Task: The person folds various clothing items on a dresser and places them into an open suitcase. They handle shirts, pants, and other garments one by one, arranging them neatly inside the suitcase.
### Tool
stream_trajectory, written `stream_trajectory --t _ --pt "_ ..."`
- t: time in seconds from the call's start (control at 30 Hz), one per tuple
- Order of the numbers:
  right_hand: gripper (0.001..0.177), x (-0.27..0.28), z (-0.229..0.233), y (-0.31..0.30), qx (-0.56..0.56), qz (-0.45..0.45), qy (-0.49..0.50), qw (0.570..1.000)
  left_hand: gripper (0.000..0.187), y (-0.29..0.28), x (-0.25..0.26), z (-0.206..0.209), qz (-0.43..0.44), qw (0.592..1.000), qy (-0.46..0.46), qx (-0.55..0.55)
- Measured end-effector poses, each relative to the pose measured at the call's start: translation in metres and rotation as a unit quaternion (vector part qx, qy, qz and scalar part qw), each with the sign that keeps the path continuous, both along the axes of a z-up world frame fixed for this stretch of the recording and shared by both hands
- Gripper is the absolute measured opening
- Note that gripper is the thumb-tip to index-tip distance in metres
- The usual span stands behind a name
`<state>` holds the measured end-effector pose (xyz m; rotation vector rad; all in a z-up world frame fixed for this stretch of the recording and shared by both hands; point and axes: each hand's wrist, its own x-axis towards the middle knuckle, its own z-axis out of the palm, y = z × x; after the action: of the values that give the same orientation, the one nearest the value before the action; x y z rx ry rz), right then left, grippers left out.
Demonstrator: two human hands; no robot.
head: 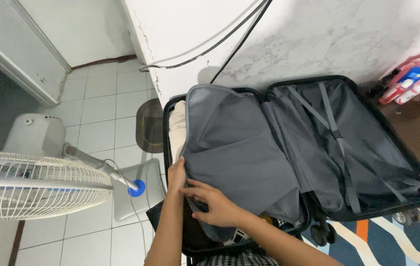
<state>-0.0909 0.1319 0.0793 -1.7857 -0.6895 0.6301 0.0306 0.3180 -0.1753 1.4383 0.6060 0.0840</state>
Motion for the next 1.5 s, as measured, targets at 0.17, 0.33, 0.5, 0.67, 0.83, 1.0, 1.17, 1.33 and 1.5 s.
stream_trajectory --t 0.17,0.33,0.5,0.67,0.83,1.0,1.17,1.33,1.5 --pt "0.06 -0.003 0.008 -0.005 -0.001 -0.011 -0.013 1.0 0.039 -0.003 -0.03 0.089 -0.045 0.943 -0.017 0.33" --pt "0.034 -0.018 0.003 -0.042 -0.039 -0.12 -0.261 0.957 0.04 -0.008 -0.044 0.142 -0.061 0.932 0.013 0.356" --pt "0.014 -0.031 -0.008 -0.098 -0.1 -0.26 -0.297 0.913 0.045 -0.013 -0.055 0.173 -0.066 0.93 0.011 0.361" --pt "0.016 -0.033 -0.023 -0.113 -0.147 -0.284 -0.248 0.914 0.077 -0.042 -0.086 0.23 0.006 0.904 -0.105 0.415" --pt "0.021 -0.038 -0.042 -0.118 -0.12 -0.27 -0.408 0.864 0.034 -0.106 -0.134 0.26 -0.071 0.788 -0.438 0.427" --pt "0.016 -0.048 -0.057 -0.139 -0.196 -0.361 -0.384 0.827 0.012 -0.154 -0.178 0.248 -0.275 0.85 -0.292 0.341" --pt "0.02 -0.065 -0.059 -0.174 -0.217 -0.303 -0.419 0.828 0.024 -0.156 -0.196 0.224 -0.258 0.802 -0.233 0.486" --pt "0.022 -0.057 -0.068 -0.177 -0.192 -0.279 -0.43 0.837 0.062 -0.149 -0.201 0.198 -0.191 0.779 -0.29 0.522" --pt "0.008 -0.044 -0.069 -0.189 -0.191 -0.211 -0.413 0.865 0.051 -0.135 -0.191 0.195 -0.196 0.799 -0.266 0.502"
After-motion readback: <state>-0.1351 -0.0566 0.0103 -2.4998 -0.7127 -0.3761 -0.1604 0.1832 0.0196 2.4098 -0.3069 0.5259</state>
